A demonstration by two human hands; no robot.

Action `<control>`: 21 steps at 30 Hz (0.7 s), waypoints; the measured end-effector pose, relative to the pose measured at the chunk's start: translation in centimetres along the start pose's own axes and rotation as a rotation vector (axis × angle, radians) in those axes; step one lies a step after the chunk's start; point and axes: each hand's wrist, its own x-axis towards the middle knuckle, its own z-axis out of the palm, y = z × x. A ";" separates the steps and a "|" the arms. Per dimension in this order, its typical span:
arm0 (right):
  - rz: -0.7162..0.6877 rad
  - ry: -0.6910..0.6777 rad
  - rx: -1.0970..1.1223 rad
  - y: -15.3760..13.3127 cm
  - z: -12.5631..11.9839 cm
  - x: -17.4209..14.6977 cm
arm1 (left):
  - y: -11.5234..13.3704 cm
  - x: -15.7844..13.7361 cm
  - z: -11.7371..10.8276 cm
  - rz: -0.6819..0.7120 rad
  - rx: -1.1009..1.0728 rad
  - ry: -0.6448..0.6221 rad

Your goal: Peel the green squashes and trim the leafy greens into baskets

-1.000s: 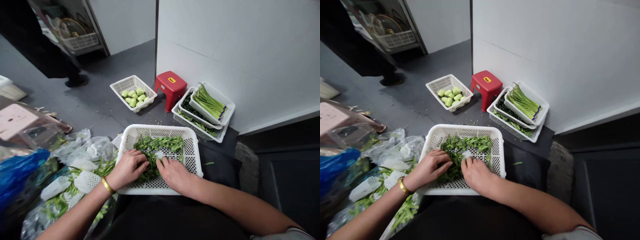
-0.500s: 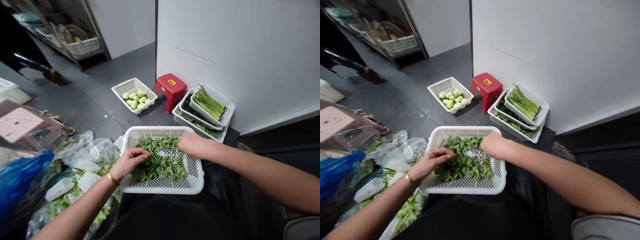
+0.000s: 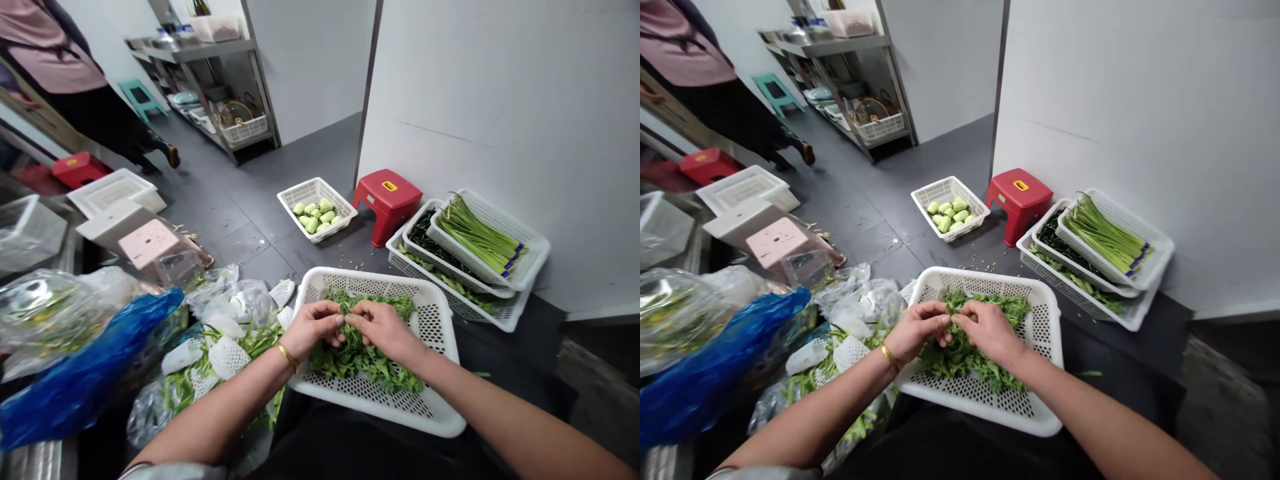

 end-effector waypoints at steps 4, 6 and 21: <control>-0.539 0.058 -0.765 -0.7 -1.1 -0.8 | -0.1 0.1 -0.2 -0.135 0.070 -0.109; -0.750 -0.095 -0.996 -1.0 -1.1 -1.6 | 0.0 0.1 -0.2 -0.169 0.140 -0.183; -0.394 -0.041 -0.180 -0.3 -0.1 -2.7 | 1.1 -1.3 0.2 0.326 0.630 -0.330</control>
